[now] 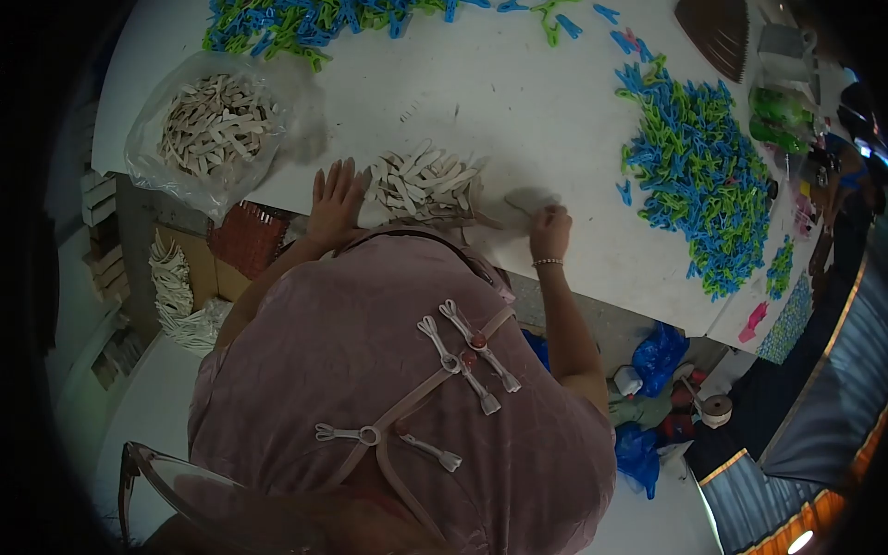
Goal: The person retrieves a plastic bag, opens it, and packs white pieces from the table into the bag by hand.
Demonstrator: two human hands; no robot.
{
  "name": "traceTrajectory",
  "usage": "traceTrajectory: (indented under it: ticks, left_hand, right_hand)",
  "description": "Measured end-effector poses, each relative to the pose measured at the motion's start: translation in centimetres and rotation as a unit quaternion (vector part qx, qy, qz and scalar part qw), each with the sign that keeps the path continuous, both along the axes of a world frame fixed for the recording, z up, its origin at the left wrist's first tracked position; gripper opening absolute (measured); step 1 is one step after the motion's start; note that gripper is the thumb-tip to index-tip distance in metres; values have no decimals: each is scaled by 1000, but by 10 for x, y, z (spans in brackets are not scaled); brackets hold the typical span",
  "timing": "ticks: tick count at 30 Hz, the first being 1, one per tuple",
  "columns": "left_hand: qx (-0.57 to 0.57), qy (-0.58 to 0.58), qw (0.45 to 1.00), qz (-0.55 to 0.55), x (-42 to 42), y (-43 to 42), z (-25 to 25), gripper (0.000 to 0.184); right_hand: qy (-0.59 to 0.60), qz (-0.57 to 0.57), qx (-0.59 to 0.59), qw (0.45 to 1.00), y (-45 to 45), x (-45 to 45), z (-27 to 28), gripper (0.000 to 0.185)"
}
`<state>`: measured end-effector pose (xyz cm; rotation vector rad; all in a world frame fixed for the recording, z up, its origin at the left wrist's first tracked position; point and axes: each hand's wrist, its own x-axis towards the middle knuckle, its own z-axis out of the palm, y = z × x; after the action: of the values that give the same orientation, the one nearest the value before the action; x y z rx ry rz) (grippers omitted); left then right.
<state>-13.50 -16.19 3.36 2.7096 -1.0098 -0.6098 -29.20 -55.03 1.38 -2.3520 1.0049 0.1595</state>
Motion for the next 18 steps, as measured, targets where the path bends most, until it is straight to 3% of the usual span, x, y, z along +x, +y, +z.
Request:
traceTrajectory:
  ticks: [5, 7, 10, 13, 18]
  left_hand:
    - [-39, -24, 999, -25, 1, 5, -8, 109]
    - [-55, -22, 998, -21, -1, -3, -11, 108]
    - [-98, -25, 995, -22, -1, -34, -10, 106]
    - [-140, -20, 989, -33, 8, -62, 2, 104]
    - [-181, -4, 980, -81, 13, -98, -15, 95]
  right_hand:
    - [-27, -1, 31, 999, 42, 16, 9, 30]
    - [44, 129, 2, 991, 48, 14, 25, 46]
    - [-2, 188, -60, 980, 47, 22, 50, 62]
    - [6, 246, -20, 969, 60, 34, 51, 64]
    - [49, 151, 69, 985, 109, 73, 28, 63]
